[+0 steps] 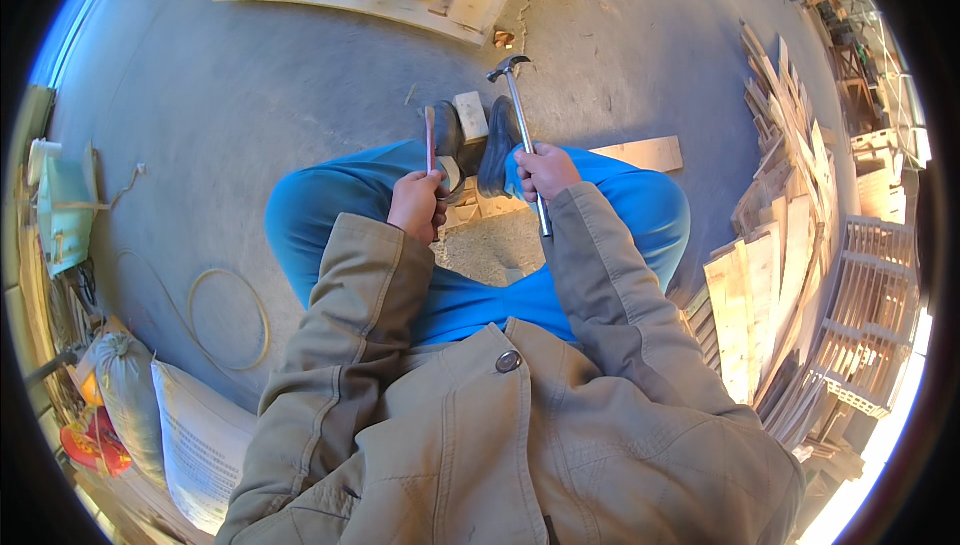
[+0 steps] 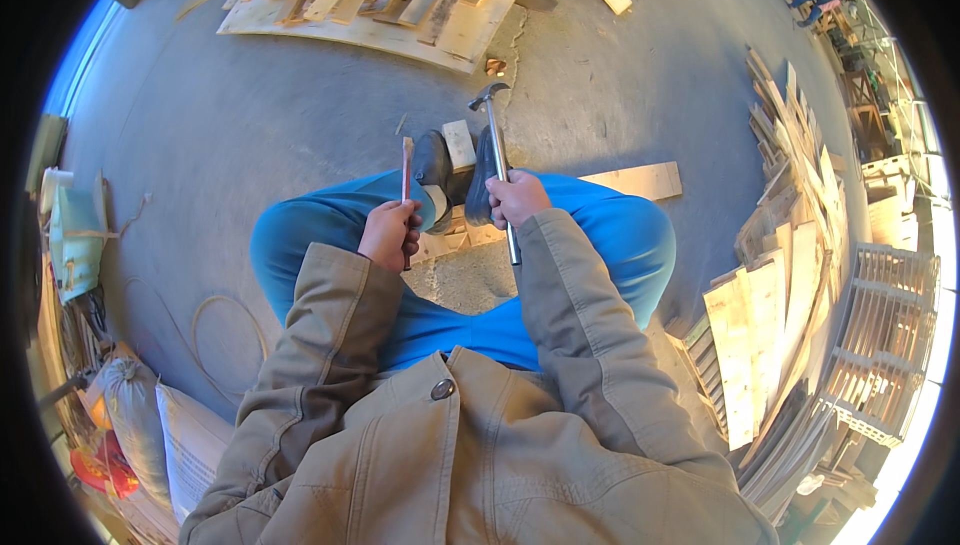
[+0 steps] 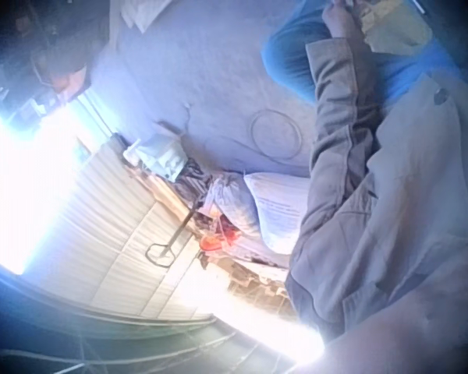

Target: The person sits on a low stool and uses a hammer and a chisel to remove nails from small wooden blocks. They repeatedly pry nails out with the chisel and strike the chisel with the hammer to loosen them, then discard the blocks.

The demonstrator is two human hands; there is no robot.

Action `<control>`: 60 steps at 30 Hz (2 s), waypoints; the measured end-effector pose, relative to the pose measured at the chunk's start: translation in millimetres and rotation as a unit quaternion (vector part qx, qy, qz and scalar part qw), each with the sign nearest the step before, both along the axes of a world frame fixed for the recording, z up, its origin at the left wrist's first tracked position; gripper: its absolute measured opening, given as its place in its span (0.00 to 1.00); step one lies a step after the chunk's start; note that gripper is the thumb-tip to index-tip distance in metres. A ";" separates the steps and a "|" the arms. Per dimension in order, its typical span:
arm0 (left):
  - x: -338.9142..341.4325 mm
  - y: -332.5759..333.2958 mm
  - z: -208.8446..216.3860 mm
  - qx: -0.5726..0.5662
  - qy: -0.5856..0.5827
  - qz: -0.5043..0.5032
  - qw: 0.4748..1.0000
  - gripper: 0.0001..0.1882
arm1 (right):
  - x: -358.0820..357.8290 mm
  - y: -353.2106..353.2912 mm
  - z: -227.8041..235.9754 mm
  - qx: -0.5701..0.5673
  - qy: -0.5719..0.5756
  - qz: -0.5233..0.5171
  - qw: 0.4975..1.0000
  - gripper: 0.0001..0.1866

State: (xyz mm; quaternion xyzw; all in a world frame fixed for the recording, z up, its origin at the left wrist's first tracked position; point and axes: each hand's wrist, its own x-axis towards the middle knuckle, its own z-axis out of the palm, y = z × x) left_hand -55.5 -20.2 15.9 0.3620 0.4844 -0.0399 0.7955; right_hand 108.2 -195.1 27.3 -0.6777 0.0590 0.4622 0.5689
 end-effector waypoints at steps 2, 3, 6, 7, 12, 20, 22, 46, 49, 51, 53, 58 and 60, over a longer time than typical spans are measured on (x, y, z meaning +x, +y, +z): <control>5.8 -1.9 2.2 -0.004 0.000 -0.006 1.000 0.09 | 8.4 -3.5 -7.8 -0.022 -0.013 0.014 1.000 0.08; 9.3 -3.4 4.1 0.001 -0.004 -0.010 1.000 0.09 | 13.6 -4.1 -11.4 -0.033 -0.019 0.025 0.999 0.09; 19.5 -9.7 11.9 0.014 -0.015 -0.020 1.000 0.09 | 31.3 -6.2 -13.3 -0.195 -0.236 0.157 0.939 0.13; 22.7 -12.1 14.2 0.017 -0.020 -0.023 0.999 0.09 | 36.2 -6.6 -11.3 -0.195 -0.349 0.170 0.901 0.14; 29.5 -19.2 18.8 0.031 -0.031 -0.028 0.999 0.09 | 76.2 -9.2 7.3 -0.127 -0.243 0.145 0.951 0.17; 26.1 -14.3 15.7 0.013 -0.026 0.005 1.000 0.08 | 109.6 0.4 -29.1 -0.245 -0.228 0.294 0.895 0.16; 26.5 -14.5 15.8 0.005 -0.022 0.009 1.000 0.08 | 103.7 10.8 -37.1 -0.241 -0.199 0.293 0.904 0.15; 82.8 -28.9 5.0 -0.185 -0.089 0.026 0.978 0.13 | 71.3 71.9 -53.5 -0.244 -0.160 0.297 0.909 0.14; 80.3 -32.9 4.4 -0.165 -0.044 0.019 0.985 0.13 | 66.4 69.9 -54.6 -0.221 -0.089 0.251 0.938 0.14; 78.6 -34.7 4.0 -0.168 -0.030 0.015 0.985 0.13 | 65.1 70.9 -56.1 -0.223 -0.075 0.241 0.942 0.14; 77.5 -35.2 3.2 -0.186 -0.039 0.006 0.982 0.13 | 65.2 73.6 -57.9 -0.224 -0.066 0.234 0.944 0.14; 77.1 -35.5 1.7 -0.249 -0.068 -0.002 0.966 0.12 | 65.9 79.5 -57.5 -0.223 -0.018 0.187 0.957 0.13; 76.5 -35.6 1.5 -0.273 -0.081 0.010 0.959 0.11 | 66.6 80.6 -55.4 -0.224 -0.023 0.197 0.954 0.13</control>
